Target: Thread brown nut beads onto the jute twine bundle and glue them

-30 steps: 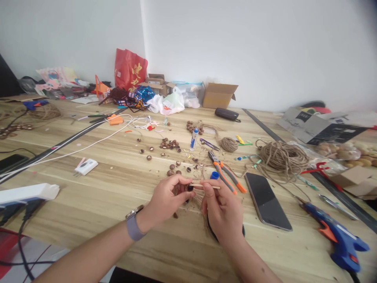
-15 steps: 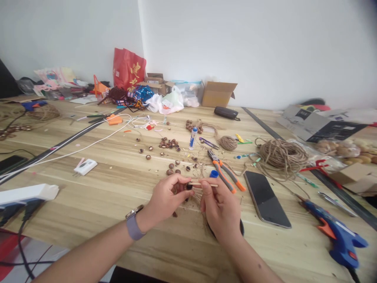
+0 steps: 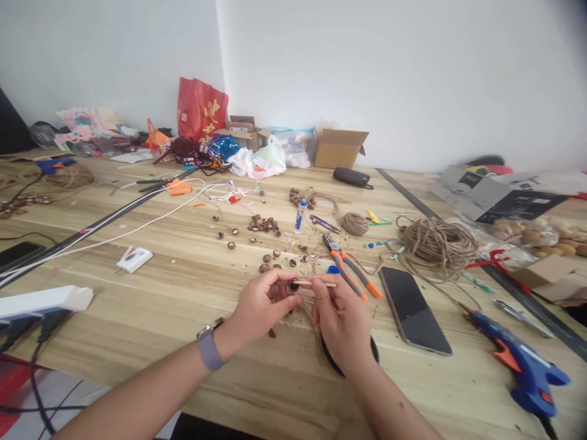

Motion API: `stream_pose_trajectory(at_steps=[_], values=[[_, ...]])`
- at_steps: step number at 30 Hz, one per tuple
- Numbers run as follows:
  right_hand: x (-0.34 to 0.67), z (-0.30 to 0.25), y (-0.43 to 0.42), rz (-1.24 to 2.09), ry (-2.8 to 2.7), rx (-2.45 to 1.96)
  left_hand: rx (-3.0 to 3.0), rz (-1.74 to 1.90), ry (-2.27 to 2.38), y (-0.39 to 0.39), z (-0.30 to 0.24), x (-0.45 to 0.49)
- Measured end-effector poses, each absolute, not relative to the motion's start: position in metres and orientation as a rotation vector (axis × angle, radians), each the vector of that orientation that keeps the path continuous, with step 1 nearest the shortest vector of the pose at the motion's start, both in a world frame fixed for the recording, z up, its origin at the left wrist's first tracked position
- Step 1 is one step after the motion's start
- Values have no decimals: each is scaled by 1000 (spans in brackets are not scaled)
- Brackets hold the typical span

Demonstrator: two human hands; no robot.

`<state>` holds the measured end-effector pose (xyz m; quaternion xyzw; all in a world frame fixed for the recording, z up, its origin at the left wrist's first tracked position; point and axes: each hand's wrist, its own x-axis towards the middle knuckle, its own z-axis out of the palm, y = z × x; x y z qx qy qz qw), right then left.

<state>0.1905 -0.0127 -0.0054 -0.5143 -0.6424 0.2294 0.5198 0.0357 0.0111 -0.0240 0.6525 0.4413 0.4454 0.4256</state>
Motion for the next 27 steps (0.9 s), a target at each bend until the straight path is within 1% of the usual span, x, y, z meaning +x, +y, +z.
stream_pose_trajectory(at_steps=[9,14,20,24,27], values=[[192,-5,-14,352,-1676,-1206,1466,1145,1050,13,-12,34],[191,-5,-15,242,-1740,-1144,1341,1101,1003,15,-11,38],[190,-2,-16,175,-1777,-1122,1290,1026,876,15,-14,39],[190,-1,-19,89,-1808,-1119,1302,981,906,15,-17,39],[191,-3,-19,104,-1797,-1107,1317,960,936,15,-18,39]])
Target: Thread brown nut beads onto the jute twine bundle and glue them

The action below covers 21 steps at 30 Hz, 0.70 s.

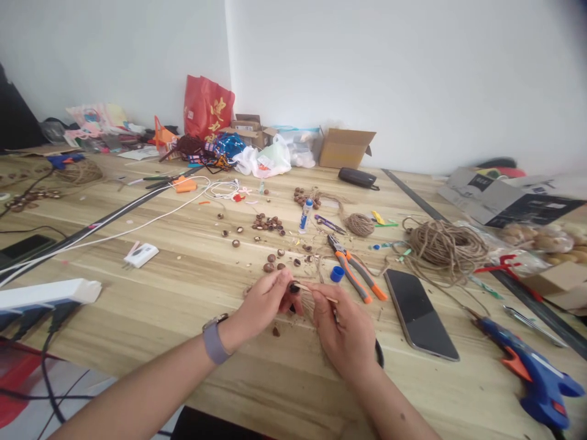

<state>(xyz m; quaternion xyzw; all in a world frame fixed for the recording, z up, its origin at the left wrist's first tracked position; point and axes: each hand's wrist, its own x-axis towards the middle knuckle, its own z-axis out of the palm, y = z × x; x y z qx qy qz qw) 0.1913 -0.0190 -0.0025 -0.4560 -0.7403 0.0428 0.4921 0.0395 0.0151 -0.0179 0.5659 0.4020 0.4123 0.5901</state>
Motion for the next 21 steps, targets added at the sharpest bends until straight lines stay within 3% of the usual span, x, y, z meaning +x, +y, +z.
stream_pose_trajectory(at_steps=[9,21], values=[[197,-9,-8,434,-1543,-1164,1007,938,844,21,-8,36],[197,-9,-4,432,-1499,-1216,989,1027,811,24,-6,38]])
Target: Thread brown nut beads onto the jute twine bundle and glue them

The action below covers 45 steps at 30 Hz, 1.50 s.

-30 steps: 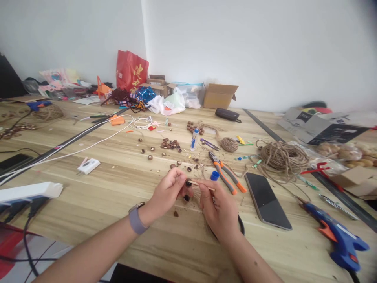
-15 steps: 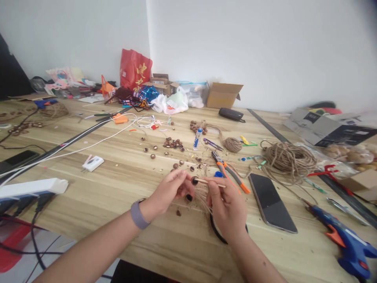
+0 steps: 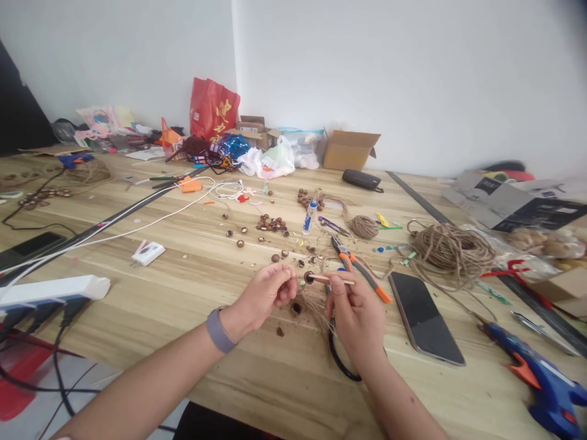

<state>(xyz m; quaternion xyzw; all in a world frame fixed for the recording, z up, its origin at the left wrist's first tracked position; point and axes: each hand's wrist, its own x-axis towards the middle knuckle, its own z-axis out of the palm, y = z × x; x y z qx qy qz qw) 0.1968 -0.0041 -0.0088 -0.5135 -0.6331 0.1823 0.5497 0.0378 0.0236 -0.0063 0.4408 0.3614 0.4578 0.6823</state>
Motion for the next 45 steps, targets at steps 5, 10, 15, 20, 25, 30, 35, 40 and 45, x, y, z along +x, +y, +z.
stream_pose_trajectory(at_steps=[5,10,15,20,25,30,35,40,45], values=[[197,-13,-3,452,-1506,-1245,997,1050,837,26,-10,37],[196,-12,-3,477,-1510,-1261,964,1056,845,27,-11,38],[195,-9,-4,511,-1506,-1270,862,1085,847,30,-11,35],[194,-10,-3,533,-1499,-1259,827,1116,779,31,-10,33],[194,-11,-3,519,-1499,-1280,850,1119,752,32,-12,32],[194,-10,-3,527,-1500,-1260,863,1115,761,33,-12,32],[193,-11,-3,531,-1517,-1256,854,1108,796,32,-12,33],[193,-14,-4,556,-1509,-1245,932,1072,802,32,-11,33],[192,-14,-5,557,-1521,-1236,959,1115,854,34,-14,30]])
